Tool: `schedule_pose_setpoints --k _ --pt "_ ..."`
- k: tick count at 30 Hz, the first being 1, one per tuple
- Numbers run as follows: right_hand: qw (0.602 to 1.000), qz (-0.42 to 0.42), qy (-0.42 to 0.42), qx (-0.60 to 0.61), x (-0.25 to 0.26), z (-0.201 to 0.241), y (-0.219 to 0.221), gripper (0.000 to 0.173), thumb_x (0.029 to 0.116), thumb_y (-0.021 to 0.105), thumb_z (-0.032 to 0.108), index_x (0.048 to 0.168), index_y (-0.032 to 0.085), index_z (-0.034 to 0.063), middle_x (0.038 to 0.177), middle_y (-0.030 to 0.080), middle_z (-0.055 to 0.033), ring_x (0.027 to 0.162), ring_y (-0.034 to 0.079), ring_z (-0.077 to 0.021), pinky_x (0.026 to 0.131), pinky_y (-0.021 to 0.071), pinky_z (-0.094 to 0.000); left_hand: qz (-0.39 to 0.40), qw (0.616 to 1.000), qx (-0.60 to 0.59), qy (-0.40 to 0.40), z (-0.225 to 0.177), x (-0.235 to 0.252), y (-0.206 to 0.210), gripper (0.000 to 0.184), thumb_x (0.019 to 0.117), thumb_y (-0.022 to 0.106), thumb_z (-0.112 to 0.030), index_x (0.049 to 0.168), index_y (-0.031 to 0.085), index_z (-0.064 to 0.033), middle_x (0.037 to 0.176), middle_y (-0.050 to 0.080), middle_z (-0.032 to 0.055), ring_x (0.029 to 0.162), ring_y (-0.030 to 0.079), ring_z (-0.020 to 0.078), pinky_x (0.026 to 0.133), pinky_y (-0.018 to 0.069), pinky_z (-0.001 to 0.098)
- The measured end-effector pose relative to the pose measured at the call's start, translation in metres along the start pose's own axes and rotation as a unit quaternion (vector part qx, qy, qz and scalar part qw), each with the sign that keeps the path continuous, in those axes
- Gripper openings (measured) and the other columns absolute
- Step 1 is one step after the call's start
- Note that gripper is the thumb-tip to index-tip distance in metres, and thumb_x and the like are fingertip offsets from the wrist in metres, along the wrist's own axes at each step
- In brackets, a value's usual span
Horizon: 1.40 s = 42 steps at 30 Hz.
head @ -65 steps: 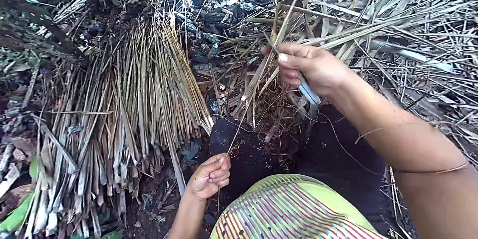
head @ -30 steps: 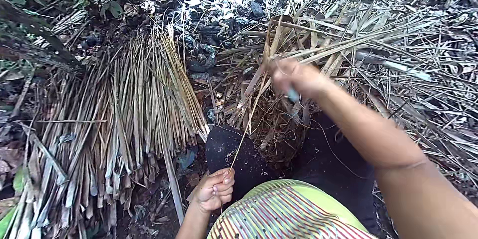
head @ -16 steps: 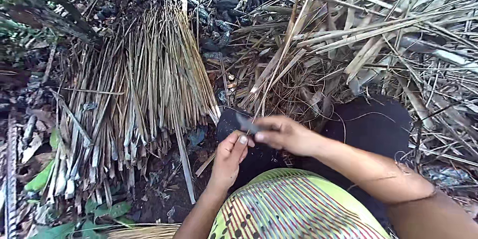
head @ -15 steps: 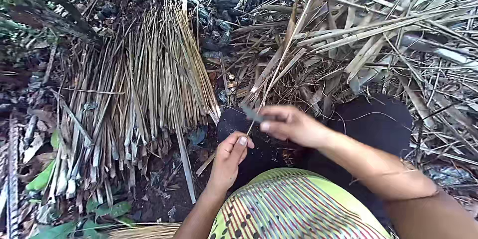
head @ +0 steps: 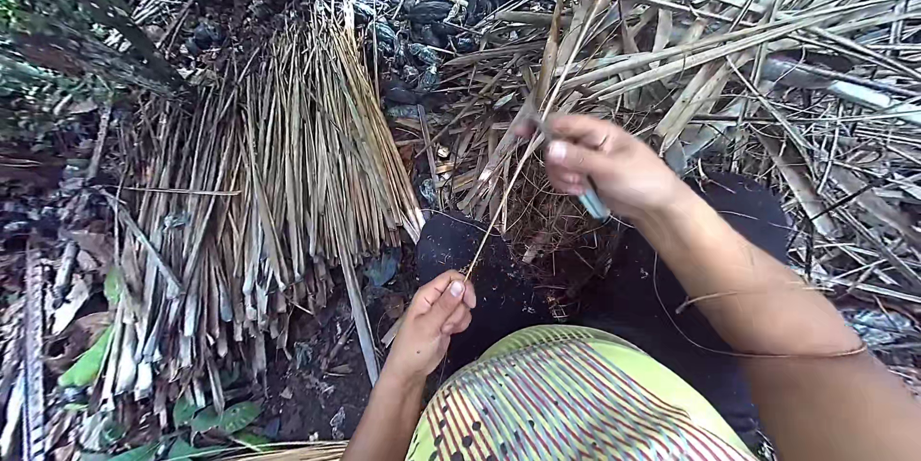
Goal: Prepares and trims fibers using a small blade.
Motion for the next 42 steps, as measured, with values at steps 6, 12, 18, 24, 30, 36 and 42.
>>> schedule_pose_setpoints --k 6,12,18,24,30,36,42 --pt "0.996 0.024 0.014 -0.079 -0.013 -0.014 0.03 0.032 0.0996 0.054 0.011 0.129 0.063 0.0045 0.074 0.061 0.007 0.051 0.044 0.0043 0.046 0.0386 -0.0126 -0.061 0.966 0.202 0.152 -0.012 0.012 0.007 0.024 0.1082 0.047 -0.019 0.108 0.069 -0.0086 0.076 0.061 -0.0163 0.067 0.056 -0.0073 0.062 0.0474 0.0111" --pt "0.988 0.106 0.09 -0.062 -0.036 -0.037 0.06 0.027 0.102 0.057 0.012 0.125 0.064 0.0 0.089 0.064 0.0071 0.062 0.045 0.0111 0.056 0.0382 -0.008 -0.088 0.954 0.2 0.203 -0.023 0.014 0.017 0.018 0.1059 0.053 -0.02 0.103 0.07 -0.0135 0.079 0.062 -0.0183 0.062 0.046 -0.0122 0.056 0.0375 0.0072" --pt "0.993 -0.078 -0.092 -0.019 -0.005 0.031 -0.018 0.029 0.1028 0.048 0.012 0.129 0.06 0.0125 0.068 0.053 0.0171 0.053 0.047 0.0054 0.05 0.0428 -0.0127 -0.053 0.97 0.178 0.158 -0.016 0.0 0.01 0.02 0.1062 0.054 -0.03 0.1 0.07 -0.0194 0.069 0.05 -0.0196 0.057 0.038 -0.012 0.051 0.0309 0.0068" --pt "0.985 0.125 0.116 -0.005 -0.038 -0.033 0.055 0.036 0.1022 0.055 0.015 0.138 0.057 0.0089 0.077 0.058 0.0099 0.056 0.045 0.007 0.051 0.0386 -0.0112 -0.054 0.978 0.14 0.146 -0.018 0.006 0.01 0.02 0.1059 0.054 -0.028 0.099 0.07 -0.0181 0.066 0.049 -0.019 0.055 0.038 -0.0106 0.05 0.0312 0.0079" --pt "1.0 -0.02 -0.004 0.024 -0.017 0.012 -0.001 0.034 0.1027 0.045 0.011 0.133 0.06 0.0111 0.066 0.051 0.0158 0.052 0.044 0.0063 0.05 0.0398 -0.0115 0.006 0.997 0.056 0.058 -0.009 -0.005 0.0 0.019 0.1027 0.059 -0.036 0.096 0.071 -0.0238 0.06 0.043 -0.0199 0.051 0.037 -0.0106 0.048 0.0307 0.0079" --pt "0.999 -0.019 0.021 0.016 -0.026 0.007 0.015 0.038 0.1007 0.05 0.011 0.138 0.056 0.0113 0.068 0.054 0.0088 0.049 0.044 0.0024 0.046 0.039 -0.0132 -0.032 0.988 0.122 0.089 -0.005 -0.006 -0.001 0.021 0.1048 0.057 -0.029 0.105 0.073 -0.0166 0.064 0.052 -0.0169 0.055 0.045 -0.009 0.051 0.037 0.008" --pt "0.98 0.136 0.148 -0.004 -0.044 -0.037 0.064 0.034 0.1044 0.052 0.014 0.137 0.057 0.0056 0.077 0.056 0.0089 0.056 0.042 0.0071 0.051 0.0356 -0.0109 -0.075 0.964 0.202 0.157 -0.015 -0.007 0.008 0.02 0.1066 0.052 -0.023 0.104 0.071 -0.0157 0.066 0.05 -0.02 0.056 0.04 -0.0113 0.052 0.0339 0.0071"
Point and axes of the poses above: each hand's wrist, its own x-axis towards the middle knuckle, its own y-axis out of the palm, z = x × y, the point moved 5 cm from there along x, towards the middle knuckle
